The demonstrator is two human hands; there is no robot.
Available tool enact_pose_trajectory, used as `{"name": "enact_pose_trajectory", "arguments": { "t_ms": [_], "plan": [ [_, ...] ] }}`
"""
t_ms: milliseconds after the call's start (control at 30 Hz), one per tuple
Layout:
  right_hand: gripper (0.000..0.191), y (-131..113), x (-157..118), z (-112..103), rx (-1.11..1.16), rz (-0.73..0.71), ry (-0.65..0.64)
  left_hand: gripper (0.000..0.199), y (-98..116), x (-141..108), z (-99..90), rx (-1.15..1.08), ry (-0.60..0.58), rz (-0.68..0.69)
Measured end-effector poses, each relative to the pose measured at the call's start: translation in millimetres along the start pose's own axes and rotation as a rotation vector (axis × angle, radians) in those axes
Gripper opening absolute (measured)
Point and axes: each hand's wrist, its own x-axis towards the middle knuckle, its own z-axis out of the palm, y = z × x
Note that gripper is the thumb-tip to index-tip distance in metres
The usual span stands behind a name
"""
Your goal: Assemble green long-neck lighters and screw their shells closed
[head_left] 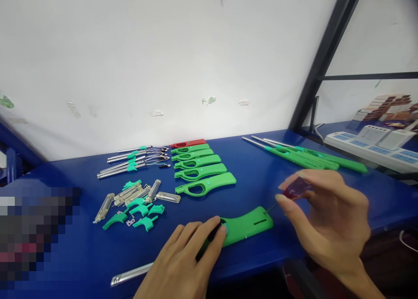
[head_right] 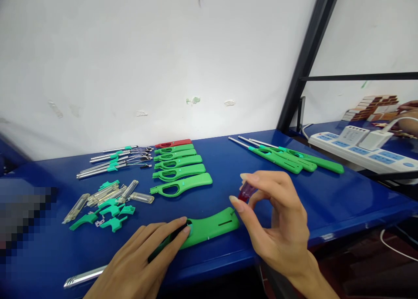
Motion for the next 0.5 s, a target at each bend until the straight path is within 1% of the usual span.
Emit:
{"name": "enact_pose_trajectory", "arguments": {
  "t_ms": [100,200,300,367,433,500],
  "plan": [
    [0.067,0.0,-0.8,-0.1,-0.009,0.012,0.044,0.07,0.0,0.3,0.6,-0.004,0.002,0.004],
    [0.067,1.1,0.0,-0.8,-0.013,0.011,0.018,0.07,1.1,0.8,-1.1,-0.012,-0.011,-0.003],
    [0.069,1.5,3.8,-1.5,-0.012,-0.047,0.008,0.07,3.7,1.6,-4.9,-0.03,-0.022,-0.017],
    [0.073,1.7,5.0,-1.0,-0.009,-0.076,0.025,0.07,5.6,2.2,-6.9,-0.051,-0.018,-0.035],
    [0.073,2.4,3.6,0.0,-0.009,-0.039,0.048,0.069,6.8,2.5,-6.8,-0.071,-0.011,-0.049],
    [0.07,3.7,0.7,1.0,-0.015,0.018,0.056,0.069,6.8,2.6,-4.8,-0.078,-0.004,-0.046]
  ]
}}
